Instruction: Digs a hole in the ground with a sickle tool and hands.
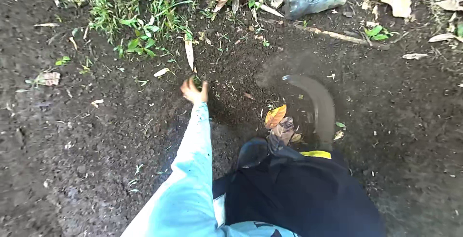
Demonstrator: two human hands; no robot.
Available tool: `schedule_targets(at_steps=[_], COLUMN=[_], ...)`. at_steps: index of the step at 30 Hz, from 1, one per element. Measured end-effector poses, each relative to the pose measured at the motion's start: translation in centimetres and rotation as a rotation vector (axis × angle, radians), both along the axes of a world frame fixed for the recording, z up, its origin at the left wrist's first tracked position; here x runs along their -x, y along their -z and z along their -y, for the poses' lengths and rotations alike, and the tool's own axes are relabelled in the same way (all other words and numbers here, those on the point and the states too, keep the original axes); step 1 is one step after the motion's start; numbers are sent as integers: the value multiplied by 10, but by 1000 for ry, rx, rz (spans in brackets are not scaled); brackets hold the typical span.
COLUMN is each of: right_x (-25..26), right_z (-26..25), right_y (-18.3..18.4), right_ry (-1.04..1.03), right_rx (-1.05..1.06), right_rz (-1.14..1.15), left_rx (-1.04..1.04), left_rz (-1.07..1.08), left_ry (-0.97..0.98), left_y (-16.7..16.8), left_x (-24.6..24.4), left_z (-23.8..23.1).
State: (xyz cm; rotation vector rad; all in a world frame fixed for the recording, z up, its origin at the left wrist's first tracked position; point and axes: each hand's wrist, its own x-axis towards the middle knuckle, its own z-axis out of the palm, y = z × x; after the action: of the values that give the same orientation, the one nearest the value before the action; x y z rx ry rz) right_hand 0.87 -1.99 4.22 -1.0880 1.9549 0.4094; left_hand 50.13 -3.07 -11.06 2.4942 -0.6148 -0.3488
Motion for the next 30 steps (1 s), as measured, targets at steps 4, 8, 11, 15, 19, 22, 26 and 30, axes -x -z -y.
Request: schedule_targets(at_steps=[4,8,11,15,19,22,26,30], right_x=[32,23,51,83,102,99,78,92], right_z=[4,5,-5,-21,-30,-26,-63,-142], right_y=[33,28,40,26,17,26,64,87], right_ry=[256,702,916,1045,1134,1101,621,154], right_rx=[223,392,494,562,529,439,237,-119], right_rz=[77,213,324,254,127,100,44,54], left_rx=[91,51,8,163,223,147,32,4], left_rz=[-82,-107,49,70,32,-104,-153,8], left_ry=[415,778,1008,811,938,1238,1591,1304], left_y=[9,17,14,32,24,9,5,6], left_x=[100,198,190,138,187,269,322,273], left_z=[50,64,78,117,148,149,93,39])
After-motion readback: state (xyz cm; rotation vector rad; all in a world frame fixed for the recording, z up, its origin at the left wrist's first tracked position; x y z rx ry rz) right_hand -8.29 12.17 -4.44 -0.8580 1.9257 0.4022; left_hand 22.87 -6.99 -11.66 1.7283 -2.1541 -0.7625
